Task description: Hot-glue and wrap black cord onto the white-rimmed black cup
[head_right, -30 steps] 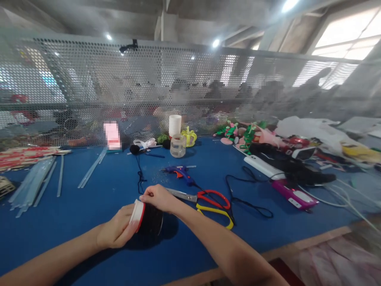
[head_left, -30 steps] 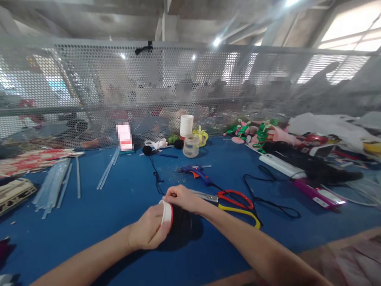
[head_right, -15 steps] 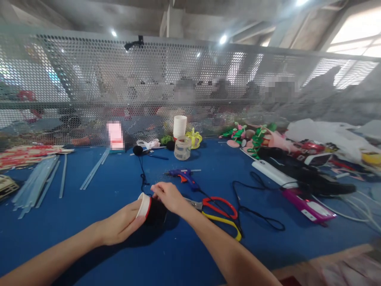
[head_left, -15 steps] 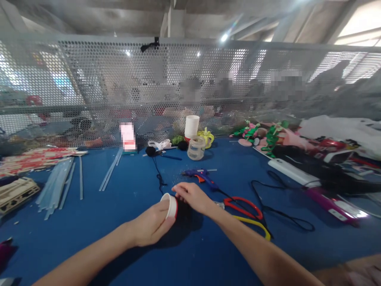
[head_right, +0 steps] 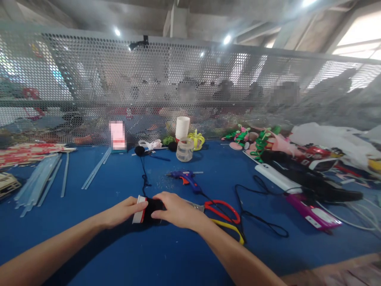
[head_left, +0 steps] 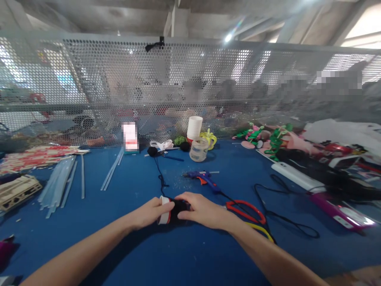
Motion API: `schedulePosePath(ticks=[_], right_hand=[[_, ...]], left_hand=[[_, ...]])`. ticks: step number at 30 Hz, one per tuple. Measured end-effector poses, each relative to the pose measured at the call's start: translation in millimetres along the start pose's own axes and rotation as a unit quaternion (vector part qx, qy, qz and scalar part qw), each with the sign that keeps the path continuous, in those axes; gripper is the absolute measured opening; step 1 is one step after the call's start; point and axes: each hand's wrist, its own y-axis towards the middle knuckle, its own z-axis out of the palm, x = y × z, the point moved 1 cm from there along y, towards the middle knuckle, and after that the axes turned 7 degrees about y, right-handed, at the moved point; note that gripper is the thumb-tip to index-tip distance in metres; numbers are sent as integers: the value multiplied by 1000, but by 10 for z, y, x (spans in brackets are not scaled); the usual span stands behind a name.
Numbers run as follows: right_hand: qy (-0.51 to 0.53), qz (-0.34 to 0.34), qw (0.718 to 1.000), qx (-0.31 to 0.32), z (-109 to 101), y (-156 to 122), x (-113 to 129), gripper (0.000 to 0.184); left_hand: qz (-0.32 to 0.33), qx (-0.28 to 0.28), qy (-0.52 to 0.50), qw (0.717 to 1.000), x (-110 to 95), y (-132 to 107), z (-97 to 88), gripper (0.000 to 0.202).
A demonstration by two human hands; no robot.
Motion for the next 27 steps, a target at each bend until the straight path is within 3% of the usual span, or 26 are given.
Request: schedulePosePath(ticks=[4,7,9,11,15,20,27], right_hand=[[-5,17,999,-33,25,-43,-34,40],[-65,56,993,-77,-143,-49,-64,38],[-178,120,965,-148,-331,-26,-129,35],[-224,180,941,-181,-498,19,-242,35],[-257,274,913,-159,-620,130,-542,30],[-273,300,901,-155,-595,217,-775,25],[-267,315,883,-223,-686,267,-847,28]], left_hand=[[-21,-25,-65,997,6,56,45,43],[-29,-36,-79,996,9,54,55,44],[-28,-37,-79,996,8,50,49,43],[-26,-40,-74,996,5,50,38,43],[-46,-63,-67,995,3,60,18,43],[-57,-83,-83,991,24,82,3,38],[6,-57,-88,994,44,116,-10,26]])
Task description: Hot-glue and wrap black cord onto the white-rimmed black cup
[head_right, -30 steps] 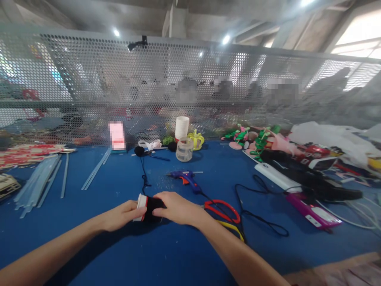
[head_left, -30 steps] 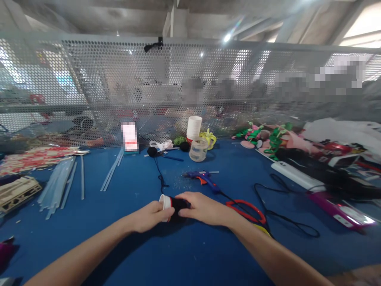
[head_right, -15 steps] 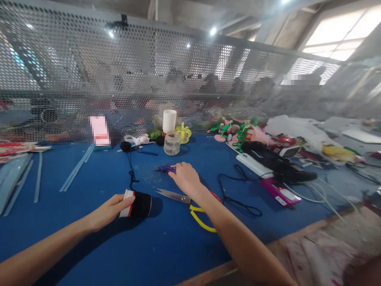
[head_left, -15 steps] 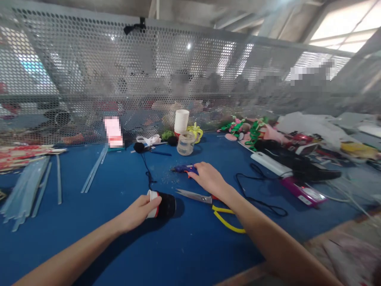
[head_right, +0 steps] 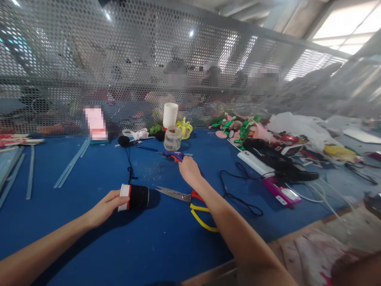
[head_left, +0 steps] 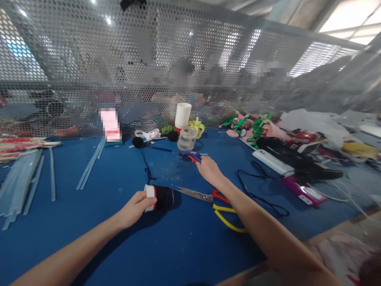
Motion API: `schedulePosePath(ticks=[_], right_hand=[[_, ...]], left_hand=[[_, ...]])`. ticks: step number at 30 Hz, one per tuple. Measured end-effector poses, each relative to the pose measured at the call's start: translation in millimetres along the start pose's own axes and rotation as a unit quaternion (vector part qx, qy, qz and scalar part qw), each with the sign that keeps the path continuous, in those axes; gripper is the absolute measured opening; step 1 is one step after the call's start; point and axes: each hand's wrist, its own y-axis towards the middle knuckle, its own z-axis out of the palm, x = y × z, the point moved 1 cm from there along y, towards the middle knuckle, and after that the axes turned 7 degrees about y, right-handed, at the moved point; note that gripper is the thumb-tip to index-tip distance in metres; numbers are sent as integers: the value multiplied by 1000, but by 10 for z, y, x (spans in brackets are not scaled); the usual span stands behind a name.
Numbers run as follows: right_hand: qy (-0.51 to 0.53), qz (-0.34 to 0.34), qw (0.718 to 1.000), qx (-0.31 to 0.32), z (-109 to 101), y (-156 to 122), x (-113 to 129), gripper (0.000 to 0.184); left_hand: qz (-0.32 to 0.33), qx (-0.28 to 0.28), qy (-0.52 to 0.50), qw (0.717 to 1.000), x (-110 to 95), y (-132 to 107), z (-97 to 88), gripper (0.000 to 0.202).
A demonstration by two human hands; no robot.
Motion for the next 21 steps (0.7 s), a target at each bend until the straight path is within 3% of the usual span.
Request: schedulePosePath(ticks=[7,11,14,16,18,21], right_hand=[[38,-10,999,-12,-14,-77,34,28],[84,-108,991,3,-163,-295,222,24],[148,-229,956,108,-206,-519,443,28],[254,-307,893,208,-180,-663,592,36],[327,-333,851,240,-145,-770,706,39],[369,-316,837,252,-117,-853,786,41]], left_hand=[[49,-23,48,997,101,2,9,31],[84,-27,93,992,84,-19,38,33],[138,-27,160,977,34,-48,60,34],[178,-26,198,964,5,-71,73,34],[206,-16,221,953,-11,-88,87,35],[216,0,236,947,-1,-93,104,36]])
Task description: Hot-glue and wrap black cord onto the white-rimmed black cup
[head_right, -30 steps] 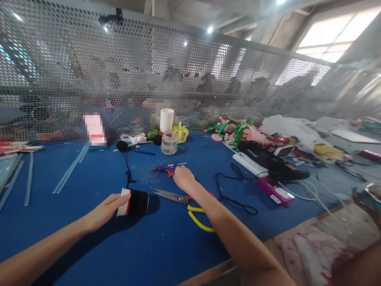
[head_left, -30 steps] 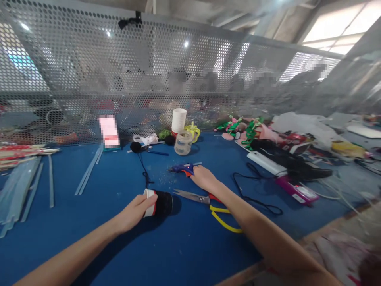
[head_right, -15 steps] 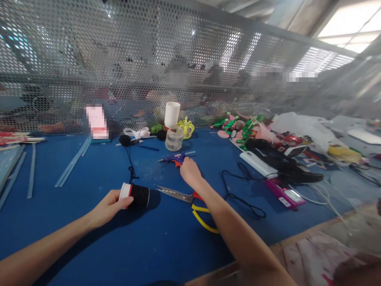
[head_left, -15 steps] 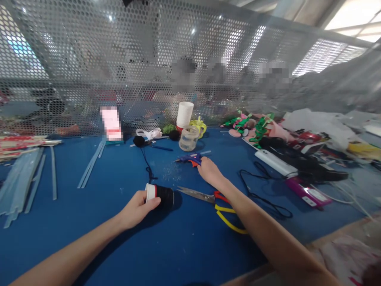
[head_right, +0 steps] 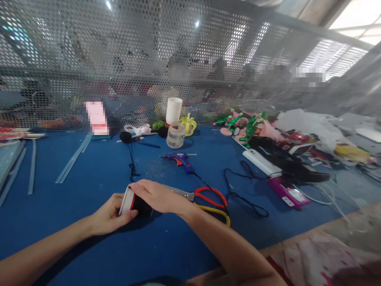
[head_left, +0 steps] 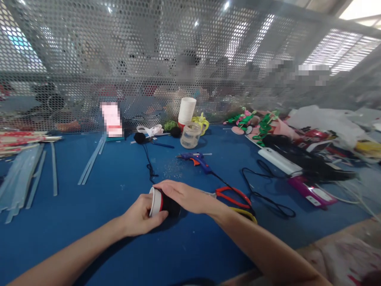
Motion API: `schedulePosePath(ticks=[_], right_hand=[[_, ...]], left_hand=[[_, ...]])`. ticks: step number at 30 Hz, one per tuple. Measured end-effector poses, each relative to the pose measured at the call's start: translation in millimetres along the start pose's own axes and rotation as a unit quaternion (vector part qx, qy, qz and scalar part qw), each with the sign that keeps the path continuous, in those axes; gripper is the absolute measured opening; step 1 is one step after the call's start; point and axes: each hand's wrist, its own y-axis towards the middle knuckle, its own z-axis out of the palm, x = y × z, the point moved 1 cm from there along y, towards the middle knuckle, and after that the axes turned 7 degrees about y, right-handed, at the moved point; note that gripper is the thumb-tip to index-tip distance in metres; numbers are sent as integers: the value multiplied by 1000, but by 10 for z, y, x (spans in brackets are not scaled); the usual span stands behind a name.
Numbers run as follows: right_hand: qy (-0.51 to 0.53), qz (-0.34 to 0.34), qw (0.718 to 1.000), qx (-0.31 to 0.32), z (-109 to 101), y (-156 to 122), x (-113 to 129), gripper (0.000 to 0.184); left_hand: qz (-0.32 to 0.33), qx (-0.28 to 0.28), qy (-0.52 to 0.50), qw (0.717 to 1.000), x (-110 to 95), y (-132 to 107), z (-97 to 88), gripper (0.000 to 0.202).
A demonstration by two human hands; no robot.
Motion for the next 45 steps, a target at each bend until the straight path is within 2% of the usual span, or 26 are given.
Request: schedulePosePath(ticks=[4,6,8,11,14,16,25,28,31,33,35,39,42,45], right_hand=[[-18,8,999,44,-20,-48,-8,46],[-44,0,997,64,-46,-83,-41,64],[-63,-11,996,55,-52,-114,-79,74],[-95,-35,995,10,-14,-144,-103,68],[-139,-63,988,-21,39,-156,-89,64],[-160,-70,984,-25,56,-155,-79,62],[-148,-54,987,-16,62,-130,-121,67],[-152,-51,985,-69,-92,-143,-116,54],[-194,25,958,-211,-435,-159,-146,32],[-281,154,907,-273,-685,-161,-230,28],[-305,215,885,-280,-869,-140,-361,26],[-301,283,880,-235,-966,-39,-672,12],[-282,309,877,-236,-926,35,-794,16],[-251,308,879,-263,-907,48,-775,25]], left_hand=[[-1,-20,10,1000,43,-1,15,36],[-4,-38,6,999,60,-1,11,35],[-19,-47,-9,999,66,2,3,34],[-91,-62,-88,990,74,20,-8,31],[-194,-86,-177,961,100,46,-4,34],[-233,-96,-204,946,116,61,6,35],[-243,-107,-201,943,124,53,-2,36],[-236,-106,-178,949,114,34,-18,37],[-220,-109,-143,959,92,24,-32,36],[-200,-112,-112,967,69,28,-44,35],[-174,-113,-68,976,41,40,-58,34],[-147,-109,-4,983,7,70,-82,31],[-174,-101,-30,979,14,89,-92,32],[-216,-103,-78,968,34,104,-106,33]])
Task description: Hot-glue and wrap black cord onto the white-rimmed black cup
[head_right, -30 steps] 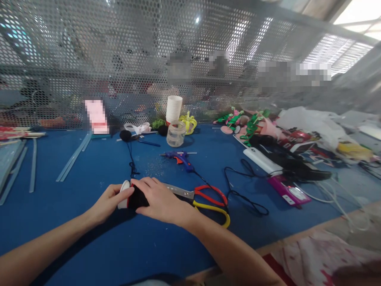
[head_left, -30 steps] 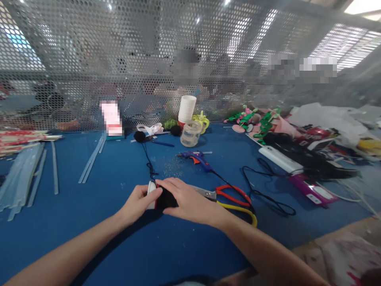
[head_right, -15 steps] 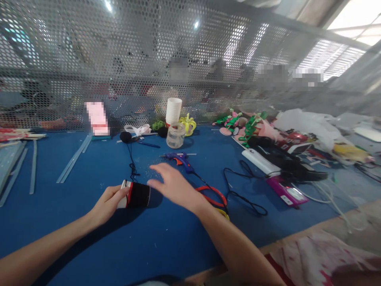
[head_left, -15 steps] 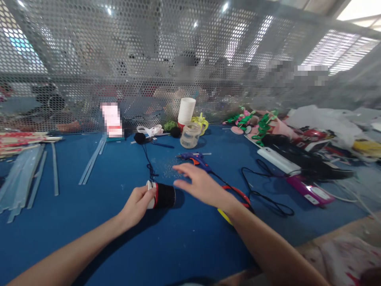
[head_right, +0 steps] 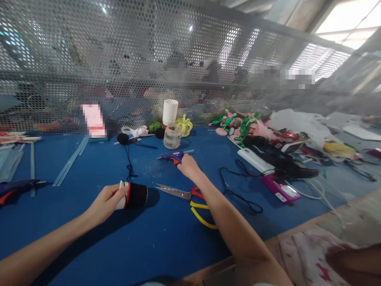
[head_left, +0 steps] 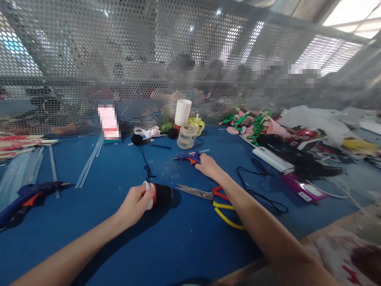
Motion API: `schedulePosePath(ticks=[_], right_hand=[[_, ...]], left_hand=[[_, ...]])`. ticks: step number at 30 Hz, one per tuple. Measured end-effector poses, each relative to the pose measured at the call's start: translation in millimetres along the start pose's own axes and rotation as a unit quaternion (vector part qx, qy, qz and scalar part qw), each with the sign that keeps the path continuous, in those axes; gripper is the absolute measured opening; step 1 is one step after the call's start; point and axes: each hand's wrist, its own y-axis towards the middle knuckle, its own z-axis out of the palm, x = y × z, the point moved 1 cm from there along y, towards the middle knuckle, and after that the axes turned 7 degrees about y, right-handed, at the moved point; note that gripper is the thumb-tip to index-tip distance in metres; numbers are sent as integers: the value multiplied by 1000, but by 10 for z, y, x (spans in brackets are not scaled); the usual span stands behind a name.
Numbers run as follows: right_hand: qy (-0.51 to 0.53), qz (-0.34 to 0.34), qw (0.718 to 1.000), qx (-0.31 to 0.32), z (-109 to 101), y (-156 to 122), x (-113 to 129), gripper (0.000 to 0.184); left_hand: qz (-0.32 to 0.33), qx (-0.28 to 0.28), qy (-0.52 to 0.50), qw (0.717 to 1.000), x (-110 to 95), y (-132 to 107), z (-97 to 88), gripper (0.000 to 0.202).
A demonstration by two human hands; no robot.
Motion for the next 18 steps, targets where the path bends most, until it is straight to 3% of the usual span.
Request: schedulePosePath(ticks=[4,7,9,11,15,18], right_hand=[[78,-26,996,-19,-115,-162,75,34],[166,-75,983,26,-181,-379,177,23],[287,-113,946,95,-191,-536,259,20],[345,-143,920,121,-188,-675,332,18],[354,-151,906,178,-147,-873,418,17],[305,-126,926,185,-116,-971,446,17]], left_hand=[[-41,-5,-27,999,24,25,-23,35],[-68,-15,-47,996,60,37,-26,36],[-81,-21,-59,995,90,50,-17,37],[-92,-25,-73,993,124,69,-4,36],[-110,-41,-113,987,184,110,16,34],[-117,-56,-141,981,209,136,16,31]])
